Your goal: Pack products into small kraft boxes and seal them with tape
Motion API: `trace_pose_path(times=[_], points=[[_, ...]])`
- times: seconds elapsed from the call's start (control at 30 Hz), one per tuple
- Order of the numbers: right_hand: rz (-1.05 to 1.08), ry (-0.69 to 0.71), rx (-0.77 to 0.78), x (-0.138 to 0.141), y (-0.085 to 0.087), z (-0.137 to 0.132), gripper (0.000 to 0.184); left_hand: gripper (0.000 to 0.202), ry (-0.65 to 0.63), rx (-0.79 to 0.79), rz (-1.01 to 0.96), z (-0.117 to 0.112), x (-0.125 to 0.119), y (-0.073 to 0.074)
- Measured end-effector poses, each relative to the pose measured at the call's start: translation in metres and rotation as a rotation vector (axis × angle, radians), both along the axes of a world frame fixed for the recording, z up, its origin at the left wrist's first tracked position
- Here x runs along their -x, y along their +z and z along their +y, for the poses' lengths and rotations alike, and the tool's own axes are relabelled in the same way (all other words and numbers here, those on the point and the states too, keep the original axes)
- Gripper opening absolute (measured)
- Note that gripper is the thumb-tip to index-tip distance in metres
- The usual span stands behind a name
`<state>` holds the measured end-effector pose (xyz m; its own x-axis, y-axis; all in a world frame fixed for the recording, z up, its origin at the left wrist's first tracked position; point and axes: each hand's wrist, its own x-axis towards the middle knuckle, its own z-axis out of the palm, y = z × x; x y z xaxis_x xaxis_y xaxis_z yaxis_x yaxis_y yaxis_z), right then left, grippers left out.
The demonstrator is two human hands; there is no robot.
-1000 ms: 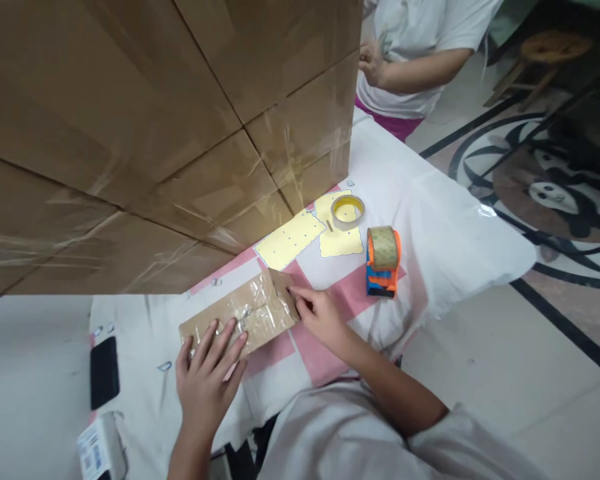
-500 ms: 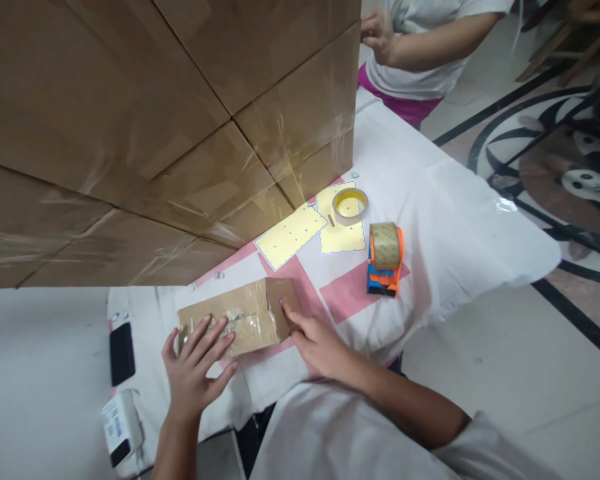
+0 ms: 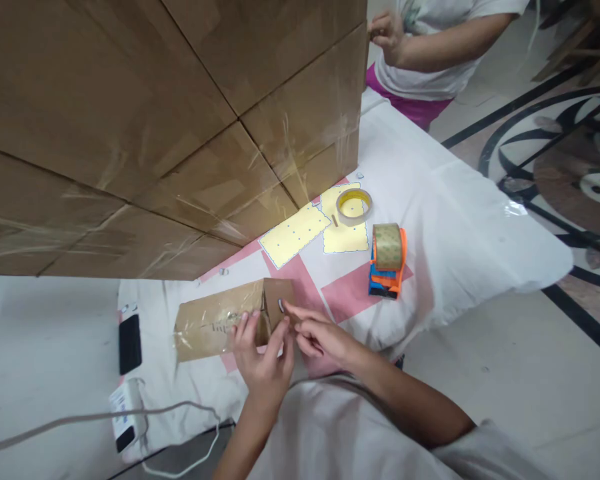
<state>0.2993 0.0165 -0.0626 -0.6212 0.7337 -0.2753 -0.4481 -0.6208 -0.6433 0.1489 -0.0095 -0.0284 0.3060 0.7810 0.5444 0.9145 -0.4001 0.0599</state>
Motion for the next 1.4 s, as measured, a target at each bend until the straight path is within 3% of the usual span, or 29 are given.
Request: trace_pose_path(times=[0.23, 0.4, 0.53, 0.6, 0.67, 0.77, 0.9, 1.0, 1.07, 1.23, 1.4], points=[[0.019, -0.03, 0.017, 0.001, 0.001, 0.002, 0.075, 0.034, -0.053, 0.168, 0.299, 0.008, 0.002, 0.028], [-0.131, -0.083, -0.062, 0.003, -0.009, 0.001, 0.057, 0.026, -0.043, 0.188, 0.467, 0.019, -0.004, 0.042], [-0.39, -0.26, -0.376, 0.006, -0.02, 0.022, 0.037, 0.023, -0.036, 0.198, 0.498, 0.022, -0.005, 0.043], [-0.533, -0.338, -0.63, 0.005, -0.023, 0.039, 0.046, 0.023, -0.036, 0.193, 0.486, 0.021, -0.004, 0.041], [-0.558, -0.308, -0.827, 0.005, -0.025, 0.055, 0.061, 0.022, -0.036, 0.19, 0.466, 0.021, -0.004, 0.04], [-0.516, -0.209, -0.873, 0.003, -0.028, 0.068, 0.062, 0.019, -0.041, 0.206, 0.439, 0.018, -0.002, 0.039], [-0.629, -0.152, -0.911, 0.004, -0.031, 0.062, 0.066, 0.021, -0.038, 0.139, 0.377, 0.001, 0.015, 0.03], [-0.684, -0.16, -1.024, 0.009, -0.034, 0.049, 0.068, 0.036, 0.013, -0.05, 0.338, -0.023, 0.036, 0.016], [-0.683, -0.191, -1.068, 0.015, -0.036, 0.04, 0.068, 0.053, 0.067, -0.111, 0.202, -0.039, 0.046, 0.004], [-0.7, -0.128, -1.153, 0.029, -0.038, 0.023, 0.071, 0.09, 0.37, 0.023, -0.407, -0.057, 0.047, -0.02], [-0.746, -0.098, -1.206, 0.037, -0.038, 0.018, 0.069, 0.091, 0.41, 0.058, -0.37, -0.055, 0.048, -0.031]])
